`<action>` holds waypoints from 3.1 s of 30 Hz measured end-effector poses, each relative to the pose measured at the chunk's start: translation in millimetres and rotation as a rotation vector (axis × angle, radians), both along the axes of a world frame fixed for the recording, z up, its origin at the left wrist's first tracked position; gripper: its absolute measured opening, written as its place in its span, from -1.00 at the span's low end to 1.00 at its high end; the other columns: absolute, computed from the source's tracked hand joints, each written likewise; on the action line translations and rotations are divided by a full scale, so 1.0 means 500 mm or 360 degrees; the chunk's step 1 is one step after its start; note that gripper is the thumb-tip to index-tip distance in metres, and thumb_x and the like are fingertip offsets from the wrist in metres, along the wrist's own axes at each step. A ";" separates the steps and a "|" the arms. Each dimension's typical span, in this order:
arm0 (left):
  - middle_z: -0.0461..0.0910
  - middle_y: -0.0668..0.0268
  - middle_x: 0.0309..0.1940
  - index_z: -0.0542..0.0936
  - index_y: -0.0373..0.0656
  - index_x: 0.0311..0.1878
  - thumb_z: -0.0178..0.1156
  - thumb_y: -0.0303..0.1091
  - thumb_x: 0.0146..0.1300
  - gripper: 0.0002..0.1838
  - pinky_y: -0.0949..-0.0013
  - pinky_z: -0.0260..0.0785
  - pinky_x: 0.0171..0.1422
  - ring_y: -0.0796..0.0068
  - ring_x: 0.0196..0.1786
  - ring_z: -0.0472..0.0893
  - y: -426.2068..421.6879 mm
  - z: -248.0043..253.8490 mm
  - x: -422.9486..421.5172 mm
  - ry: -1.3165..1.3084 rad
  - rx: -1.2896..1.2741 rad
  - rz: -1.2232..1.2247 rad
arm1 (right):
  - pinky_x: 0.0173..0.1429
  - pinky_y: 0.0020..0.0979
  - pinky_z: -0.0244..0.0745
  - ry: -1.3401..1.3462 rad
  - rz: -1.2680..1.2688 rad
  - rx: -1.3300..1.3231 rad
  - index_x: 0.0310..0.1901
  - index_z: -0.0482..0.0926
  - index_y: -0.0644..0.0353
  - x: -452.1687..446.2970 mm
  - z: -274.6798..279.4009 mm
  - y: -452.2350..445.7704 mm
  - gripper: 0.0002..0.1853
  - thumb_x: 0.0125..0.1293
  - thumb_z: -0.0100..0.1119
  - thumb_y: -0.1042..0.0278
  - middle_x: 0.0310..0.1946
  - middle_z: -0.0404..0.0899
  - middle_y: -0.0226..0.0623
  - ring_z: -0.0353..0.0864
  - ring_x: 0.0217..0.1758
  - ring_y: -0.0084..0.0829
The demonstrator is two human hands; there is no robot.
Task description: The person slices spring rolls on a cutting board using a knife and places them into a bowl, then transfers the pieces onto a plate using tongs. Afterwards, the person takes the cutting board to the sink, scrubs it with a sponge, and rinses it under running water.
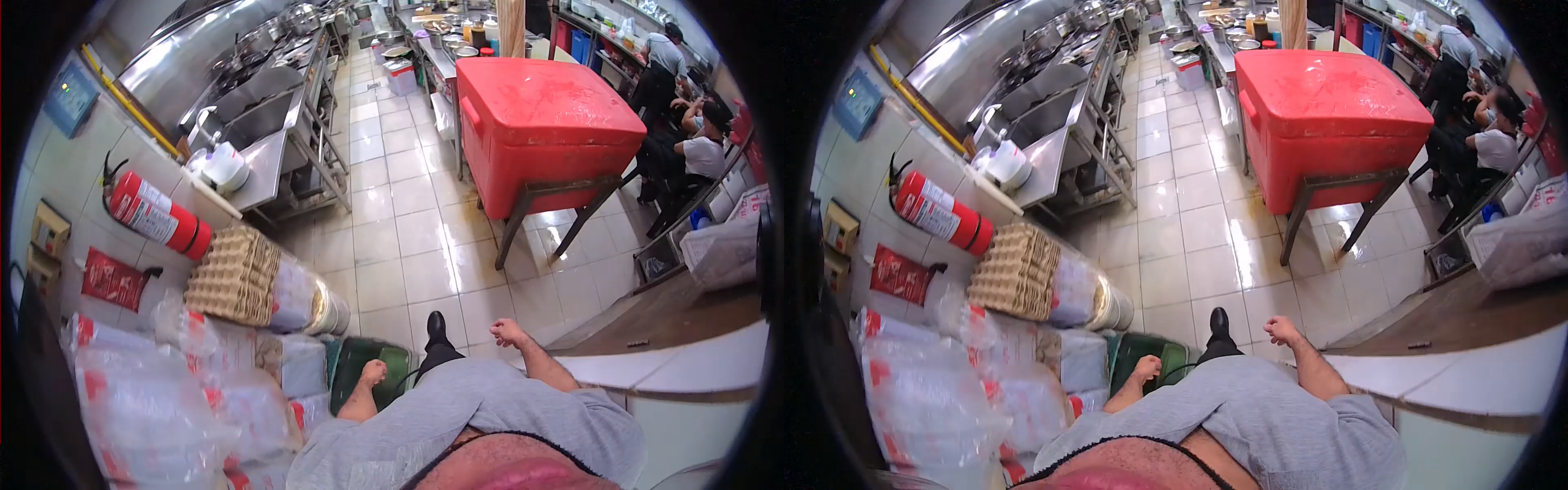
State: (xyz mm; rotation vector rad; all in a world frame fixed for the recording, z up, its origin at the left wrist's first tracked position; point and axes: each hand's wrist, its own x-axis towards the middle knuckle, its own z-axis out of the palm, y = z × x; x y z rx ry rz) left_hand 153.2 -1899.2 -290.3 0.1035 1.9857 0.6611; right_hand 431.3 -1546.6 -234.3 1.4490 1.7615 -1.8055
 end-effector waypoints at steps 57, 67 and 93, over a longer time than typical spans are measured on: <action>0.56 0.34 -0.50 0.56 -0.23 -0.24 0.17 -0.42 0.04 -0.81 0.45 0.39 -0.38 0.52 -0.49 0.51 1.707 -0.021 -2.068 0.0679 0.0670 0.0114 | -0.56 -0.48 0.39 0.0287 -0.0353 0.0159 -0.15 0.48 0.18 -1.882 0.051 1.625 -0.76 0.21 0.10 0.26 -0.46 0.48 -0.35 0.49 -0.56 -0.55; 0.51 0.40 -0.64 0.58 -0.16 -0.47 0.10 -0.33 0.09 -0.85 0.43 0.34 -0.44 0.57 -0.54 0.48 1.849 -0.131 -2.195 0.0436 0.0232 -0.0181 | -0.52 -0.47 0.38 0.0646 -0.0362 0.0440 -0.08 0.46 0.19 -2.281 0.157 2.076 -0.70 0.19 0.13 0.25 -0.46 0.49 -0.33 0.49 -0.54 -0.55; 0.52 0.36 -0.42 0.52 -0.30 -0.19 0.17 -0.42 0.09 -0.78 0.49 0.28 -0.50 0.60 -0.48 0.45 3.027 -0.017 -3.025 0.0309 0.0656 -0.0333 | -0.05 -0.07 0.45 -0.0310 -0.0691 0.1682 -0.10 0.52 0.21 -2.617 0.339 3.001 -0.68 0.14 0.01 0.27 -0.25 0.57 0.00 0.56 -0.16 0.01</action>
